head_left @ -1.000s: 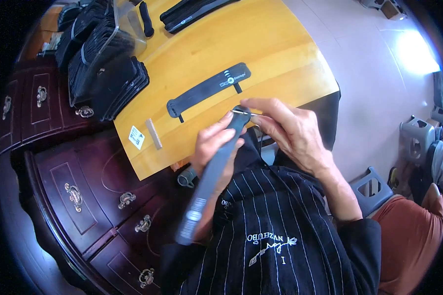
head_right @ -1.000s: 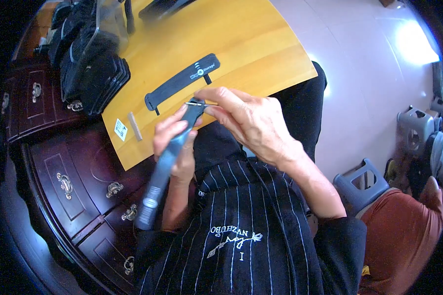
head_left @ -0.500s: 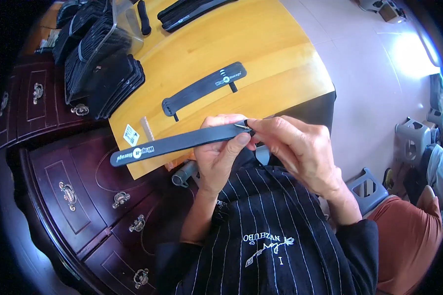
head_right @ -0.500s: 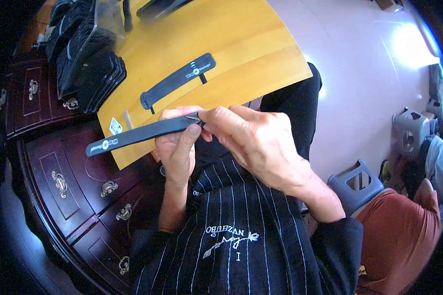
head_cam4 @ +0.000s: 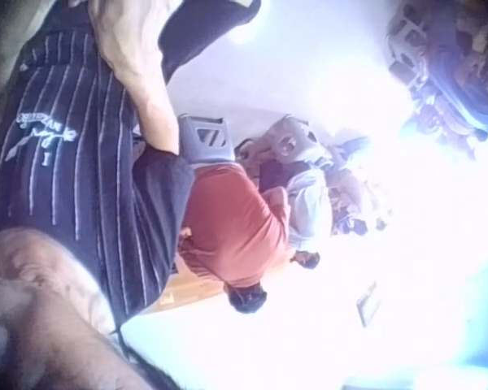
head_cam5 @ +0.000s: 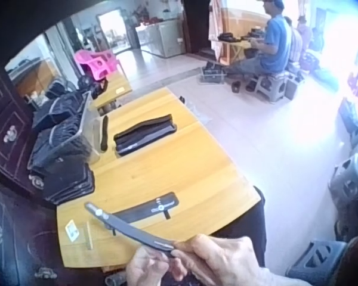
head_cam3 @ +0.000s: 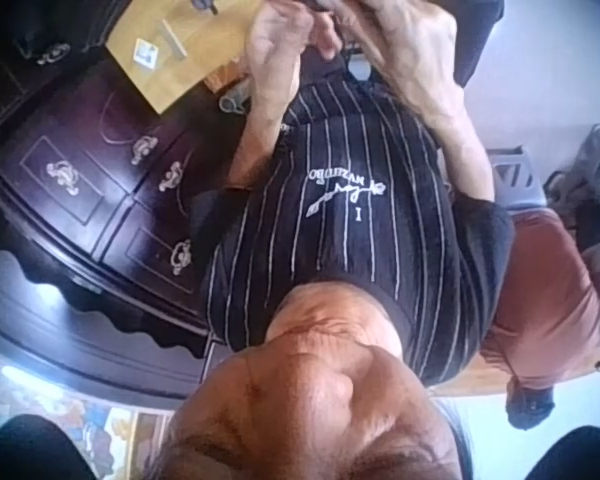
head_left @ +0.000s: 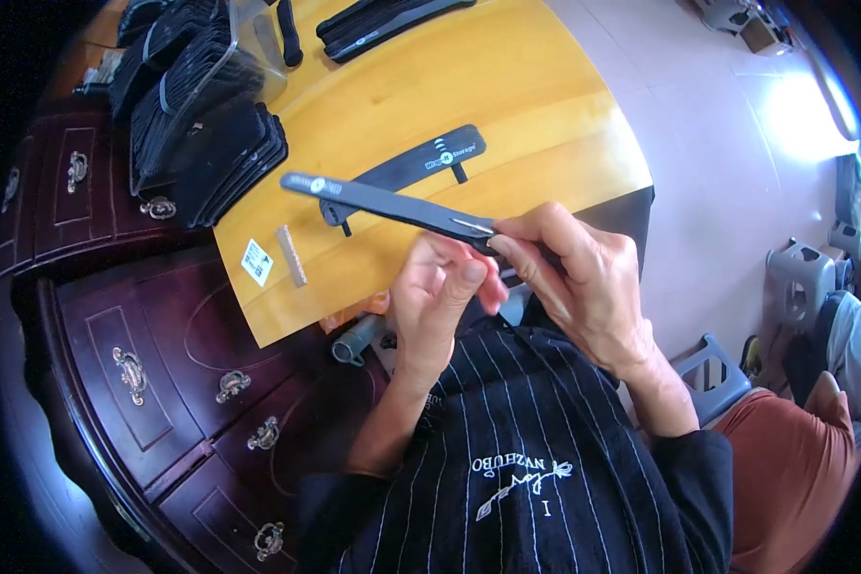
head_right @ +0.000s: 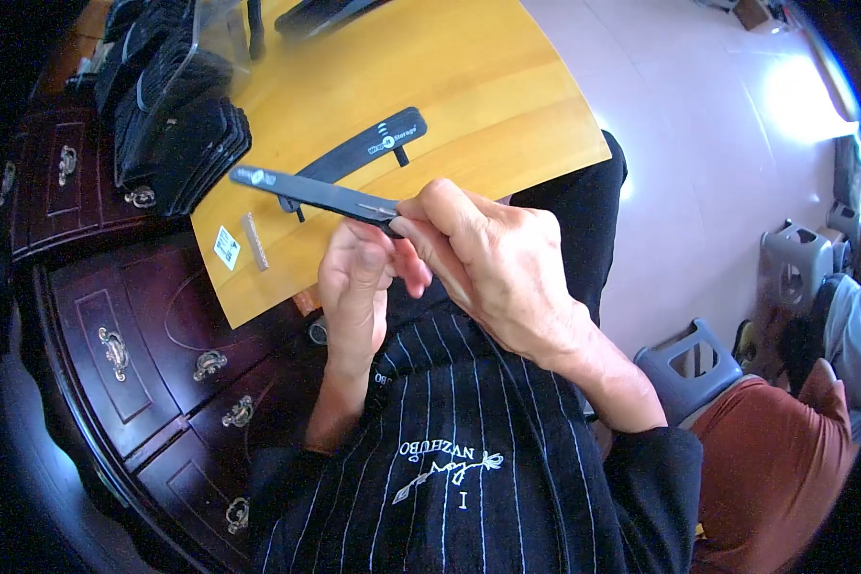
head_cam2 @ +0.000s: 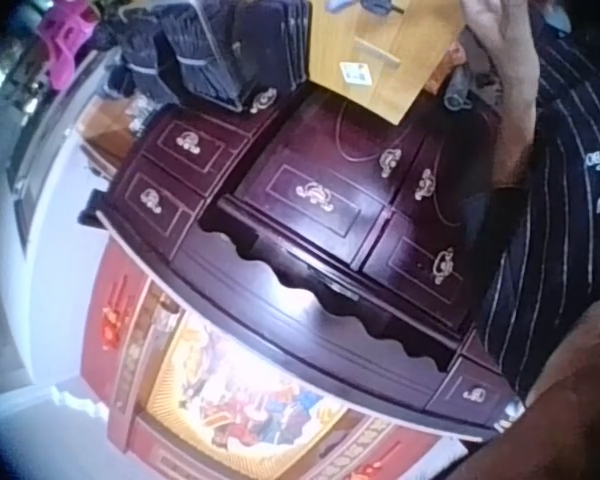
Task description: The person is using a small tool to remove excess material or debris from pre-punched holes in black product straps.
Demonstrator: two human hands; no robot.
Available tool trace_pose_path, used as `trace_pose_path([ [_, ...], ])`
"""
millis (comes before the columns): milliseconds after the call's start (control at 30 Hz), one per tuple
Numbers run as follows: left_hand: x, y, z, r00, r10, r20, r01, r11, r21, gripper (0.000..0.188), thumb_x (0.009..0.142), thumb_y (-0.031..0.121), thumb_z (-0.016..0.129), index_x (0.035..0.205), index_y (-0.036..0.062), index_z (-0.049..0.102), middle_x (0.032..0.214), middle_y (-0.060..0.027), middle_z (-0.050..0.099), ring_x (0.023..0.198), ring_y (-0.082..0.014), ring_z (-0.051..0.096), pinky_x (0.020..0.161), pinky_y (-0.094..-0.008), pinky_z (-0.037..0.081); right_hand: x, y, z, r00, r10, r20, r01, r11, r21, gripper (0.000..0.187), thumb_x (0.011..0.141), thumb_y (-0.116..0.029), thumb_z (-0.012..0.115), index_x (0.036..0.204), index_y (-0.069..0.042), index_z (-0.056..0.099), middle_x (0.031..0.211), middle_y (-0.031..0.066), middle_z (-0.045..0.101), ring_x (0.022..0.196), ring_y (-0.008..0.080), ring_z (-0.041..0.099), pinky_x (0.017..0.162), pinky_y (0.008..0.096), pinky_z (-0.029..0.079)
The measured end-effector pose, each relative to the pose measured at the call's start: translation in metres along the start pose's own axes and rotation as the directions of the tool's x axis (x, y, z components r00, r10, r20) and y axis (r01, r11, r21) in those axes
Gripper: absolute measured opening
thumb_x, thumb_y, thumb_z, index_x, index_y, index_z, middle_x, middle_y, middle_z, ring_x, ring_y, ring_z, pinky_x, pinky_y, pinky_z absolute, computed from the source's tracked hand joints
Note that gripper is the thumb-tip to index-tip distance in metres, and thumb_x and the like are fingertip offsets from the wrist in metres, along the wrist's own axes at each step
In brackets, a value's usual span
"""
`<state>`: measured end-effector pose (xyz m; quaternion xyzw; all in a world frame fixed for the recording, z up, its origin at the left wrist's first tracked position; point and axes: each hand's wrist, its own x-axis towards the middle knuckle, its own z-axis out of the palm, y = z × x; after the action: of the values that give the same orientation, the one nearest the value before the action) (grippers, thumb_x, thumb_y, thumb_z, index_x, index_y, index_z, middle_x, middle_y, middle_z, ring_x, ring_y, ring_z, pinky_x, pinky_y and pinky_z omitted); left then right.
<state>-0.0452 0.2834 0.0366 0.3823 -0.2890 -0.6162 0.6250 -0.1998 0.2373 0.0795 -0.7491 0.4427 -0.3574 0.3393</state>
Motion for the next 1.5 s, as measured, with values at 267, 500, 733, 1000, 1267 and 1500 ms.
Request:
trace_pose_path([
  [267, 0.001, 0.005, -0.002, 0.998, -0.038, 0.053, 0.026, 0.979, 0.204, 0.022, 0.093, 0.019, 0.061, 0.096, -0.0027, 0.062, 0.072, -0.0032, 0.061, 0.056, -0.0058, 0.052, 0.049, -0.0172, 0.042, 0.003, -0.009, -0.009, 0.975, 0.155, 0.162, -0.201, 0.923, 0.329, 0.015, 0.090, -0.018, 0.061, 0.087, -0.003, 0.059, 0.065, 0.0079, 0.065, 0.060, 0.0216, 0.066, 0.054, 0.0289, 0.051],
  [500, -0.013, 0.011, -0.004, 0.996, -0.093, -0.006, 0.090, 0.950, 0.298, 0.021, 0.090, 0.015, 0.061, 0.077, -0.0016, 0.064, 0.067, -0.0034, 0.063, 0.050, -0.0041, 0.052, 0.044, -0.0169, 0.041, 0.009, 0.005, -0.004, 0.997, 0.010, 0.082, -0.024, 0.984, 0.175, 0.013, 0.088, -0.018, 0.064, 0.090, -0.006, 0.061, 0.070, 0.0092, 0.064, 0.064, 0.0252, 0.066, 0.057, 0.0313, 0.051],
  [733, -0.008, 0.020, -0.007, 0.978, 0.042, -0.205, 0.005, 0.975, 0.220, 0.028, 0.094, 0.020, 0.049, 0.072, 0.0020, 0.048, 0.059, -0.0048, 0.046, 0.044, -0.0088, 0.037, 0.038, -0.0223, 0.028, 0.021, 0.002, -0.022, 0.940, 0.134, 0.315, -0.179, 0.977, 0.118, 0.044, 0.074, -0.025, 0.081, 0.108, -0.003, 0.063, 0.062, -0.0008, 0.052, 0.063, 0.0102, 0.063, 0.055, 0.0238, 0.046],
  [1000, -0.009, 0.033, 0.009, 0.989, -0.136, -0.055, 0.141, 0.984, 0.108, 0.028, 0.092, 0.023, 0.051, 0.075, 0.0014, 0.047, 0.055, 0.0005, 0.041, 0.041, -0.0067, 0.034, 0.038, -0.0212, 0.027, 0.021, 0.003, 0.014, 0.951, 0.078, 0.300, -0.274, 0.666, 0.694, 0.032, 0.073, -0.013, 0.080, 0.102, -0.005, 0.070, 0.071, -0.0043, 0.053, 0.064, 0.0036, 0.047, 0.057, 0.0205, 0.038],
  [1267, -0.023, 0.044, 0.001, 0.780, -0.213, 0.589, -0.010, 0.936, 0.352, 0.022, 0.088, 0.012, 0.057, 0.070, -0.0003, 0.061, 0.059, -0.0064, 0.057, 0.046, -0.0118, 0.053, 0.042, -0.0265, 0.039, 0.086, 0.070, -0.049, 0.896, 0.421, -0.140, -0.351, 0.866, 0.355, 0.014, 0.085, -0.018, 0.063, 0.095, -0.009, 0.069, 0.071, -0.0038, 0.058, 0.060, 0.0092, 0.044, 0.055, 0.0242, 0.038],
  [1500, -0.032, 0.041, -0.028, 0.892, -0.189, 0.411, 0.173, 0.982, 0.075, 0.015, 0.079, 0.007, 0.059, 0.068, -0.0029, 0.061, 0.082, -0.0144, 0.062, 0.064, -0.0182, 0.057, 0.064, -0.0311, 0.046, 0.091, 0.210, -0.205, 0.497, 0.087, -0.863, -0.344, 0.933, -0.104, 0.025, 0.085, -0.035, 0.070, 0.089, -0.011, 0.068, 0.064, -0.0021, 0.057, 0.055, 0.0091, 0.049, 0.048, 0.0272, 0.039],
])
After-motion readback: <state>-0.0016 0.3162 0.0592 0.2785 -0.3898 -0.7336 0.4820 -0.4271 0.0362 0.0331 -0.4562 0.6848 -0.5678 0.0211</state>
